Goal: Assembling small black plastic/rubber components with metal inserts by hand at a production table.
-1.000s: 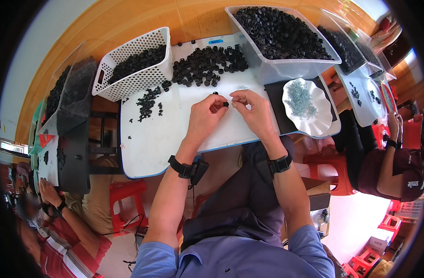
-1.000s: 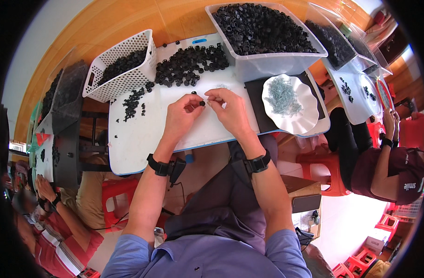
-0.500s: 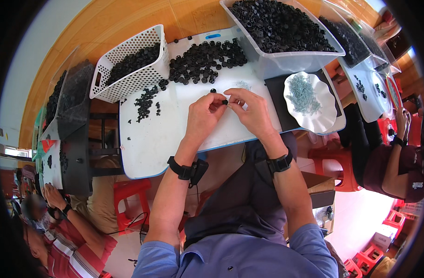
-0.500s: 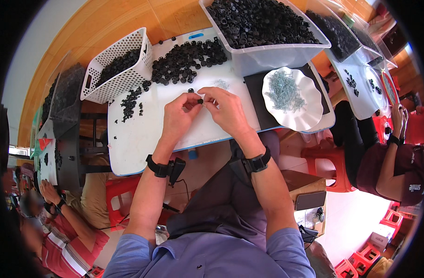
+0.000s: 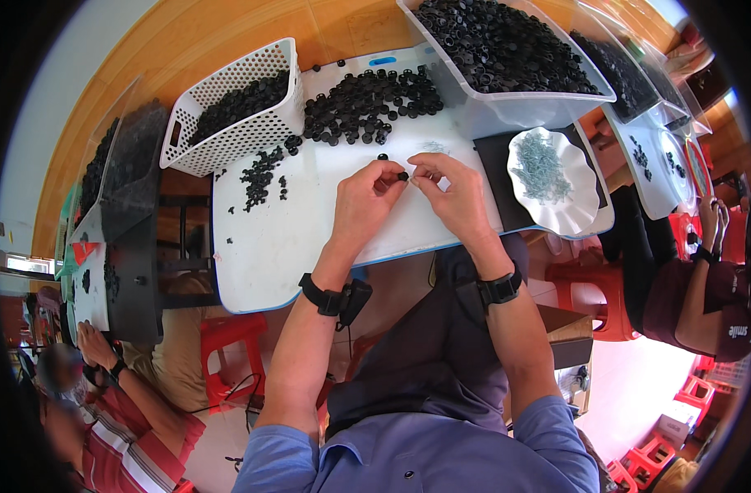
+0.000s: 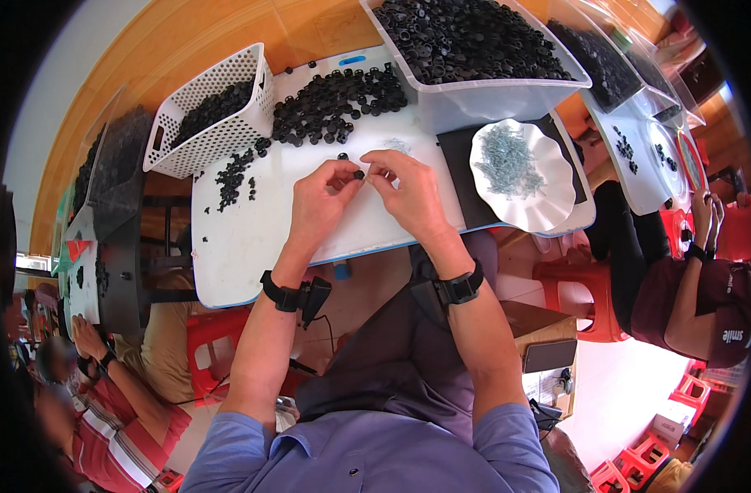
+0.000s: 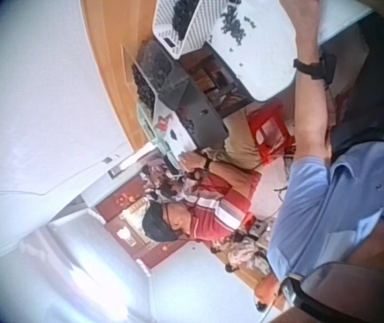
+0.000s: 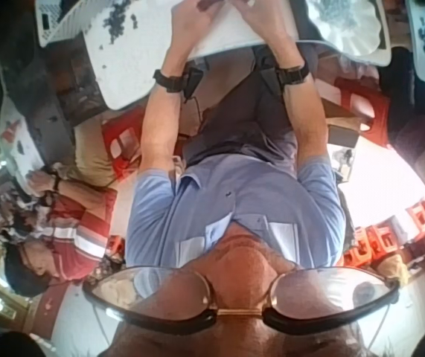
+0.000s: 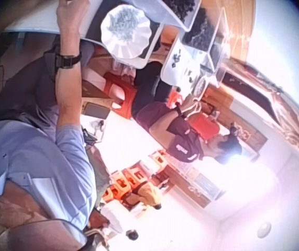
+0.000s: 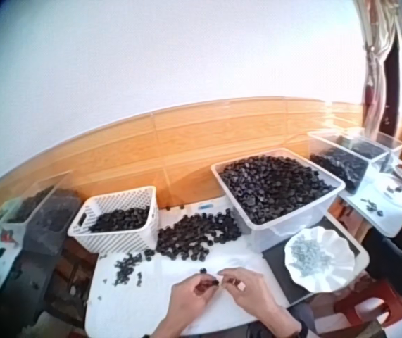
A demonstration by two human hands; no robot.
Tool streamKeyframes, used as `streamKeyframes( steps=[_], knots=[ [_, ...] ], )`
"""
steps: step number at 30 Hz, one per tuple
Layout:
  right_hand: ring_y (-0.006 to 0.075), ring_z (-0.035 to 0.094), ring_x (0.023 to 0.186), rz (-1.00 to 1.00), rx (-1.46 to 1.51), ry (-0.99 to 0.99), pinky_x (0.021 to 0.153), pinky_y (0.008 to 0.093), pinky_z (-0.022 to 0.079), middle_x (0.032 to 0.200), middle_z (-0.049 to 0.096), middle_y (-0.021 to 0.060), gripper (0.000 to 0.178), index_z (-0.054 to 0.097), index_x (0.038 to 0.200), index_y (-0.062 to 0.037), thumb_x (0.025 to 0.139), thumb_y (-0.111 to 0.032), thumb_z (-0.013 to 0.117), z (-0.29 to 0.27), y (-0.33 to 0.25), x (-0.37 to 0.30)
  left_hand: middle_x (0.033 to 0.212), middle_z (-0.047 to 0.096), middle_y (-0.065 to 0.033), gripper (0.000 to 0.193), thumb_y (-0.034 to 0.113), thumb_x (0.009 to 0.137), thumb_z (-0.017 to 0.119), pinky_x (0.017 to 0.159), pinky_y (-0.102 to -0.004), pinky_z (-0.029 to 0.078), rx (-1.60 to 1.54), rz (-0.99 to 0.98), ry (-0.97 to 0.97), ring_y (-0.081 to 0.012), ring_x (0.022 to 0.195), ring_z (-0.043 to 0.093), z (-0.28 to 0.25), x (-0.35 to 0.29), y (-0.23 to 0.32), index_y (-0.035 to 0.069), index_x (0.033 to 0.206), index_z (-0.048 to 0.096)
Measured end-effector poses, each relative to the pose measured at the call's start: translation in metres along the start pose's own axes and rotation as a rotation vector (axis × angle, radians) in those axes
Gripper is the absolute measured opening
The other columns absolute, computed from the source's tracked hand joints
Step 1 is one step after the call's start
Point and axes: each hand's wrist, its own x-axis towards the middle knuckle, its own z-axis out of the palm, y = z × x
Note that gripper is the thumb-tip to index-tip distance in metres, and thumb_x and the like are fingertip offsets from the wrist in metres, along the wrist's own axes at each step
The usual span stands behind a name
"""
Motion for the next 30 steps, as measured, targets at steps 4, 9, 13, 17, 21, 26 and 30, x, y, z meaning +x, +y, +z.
streamKeyframes(
  steps=[4,9,13,17,21,26,30],
  knots=[
    [0.0126,0.068,0.08,-0.005,0.042,0.019,0.077,0.0282,0.055,0.087,0.074,0.006,0.027,0.074,0.11,-0.002,0.084,0.007,0.074,-0.0005,0.0003,0.0,0.092,0.076,-0.0082,0.024,0.003,0.086,0.077,0.075,-0.0288,0.056,0.004,0.003,-0.001,-0.0147,0.079,0.07,0.0003,-0.0002,-0.0018,0.003,0.109,0.073],
    [0.0163,0.07,0.078,-0.049,0.031,0.019,0.073,0.0295,0.055,0.092,0.075,0.0073,0.026,0.075,0.11,-0.0049,0.085,0.004,0.074,0.0005,0.0031,0.0003,0.093,0.076,-0.0084,0.023,0.003,0.086,0.077,0.077,-0.0296,0.056,0.012,0.017,-0.001,-0.0159,0.082,0.071,0.0007,-0.0006,-0.001,0.003,0.109,0.074],
    [0.0129,0.069,0.081,-0.014,0.0,-0.003,0.076,0.0281,0.055,0.089,0.074,0.0066,0.026,0.075,0.109,-0.002,0.084,0.006,0.074,0.0008,0.0003,0.0001,0.093,0.076,-0.009,0.023,0.003,0.085,0.077,0.078,-0.0305,0.057,0.03,0.046,0.002,-0.0174,0.082,0.072,0.0015,-0.0008,-0.0023,0.002,0.108,0.074],
    [0.0235,0.071,0.08,-0.065,-0.088,-0.022,0.073,0.033,0.057,0.093,0.074,0.01,0.022,0.074,0.107,-0.0052,0.087,0.002,0.071,0.0013,-0.0008,-0.0004,0.093,0.076,-0.0094,0.024,0.002,0.084,0.077,0.078,-0.0311,0.057,0.042,0.083,0.017,-0.018,0.082,0.072,0.0026,-0.0014,-0.0048,0.002,0.107,0.074],
    [0.0281,0.071,0.084,-0.135,-0.137,-0.005,0.074,0.0355,0.057,0.094,0.073,0.0109,0.02,0.074,0.105,-0.0059,0.087,0.002,0.07,0.0048,0.0012,-0.0017,0.093,0.076,-0.0098,0.023,0.002,0.084,0.077,0.077,-0.0316,0.057,0.036,0.087,0.016,-0.0188,0.082,0.072,0.0026,-0.0015,-0.0064,0.002,0.107,0.073],
    [0.0304,0.07,0.085,-0.206,-0.174,0.03,0.075,0.0382,0.057,0.093,0.072,0.0105,0.015,0.073,0.1,-0.0059,0.087,0.001,0.07,0.0077,0.0054,-0.0028,0.098,0.073,-0.016,0.021,0.002,0.087,0.073,0.079,-0.0361,0.062,0.078,0.089,-0.027,-0.0276,0.088,0.075,0.0014,-0.0011,-0.003,0.0,0.108,0.071],
    [0.0311,0.07,0.085,-0.243,-0.165,0.004,0.075,0.0384,0.058,0.093,0.072,0.0105,0.016,0.073,0.101,-0.0057,0.087,0.002,0.07,0.0077,0.0014,-0.0015,0.097,0.073,-0.0156,0.021,0.002,0.086,0.073,0.079,-0.0363,0.062,0.091,0.106,-0.02,-0.0279,0.087,0.075,0.0012,-0.0017,-0.0043,0.0,0.107,0.071]
  ],
)
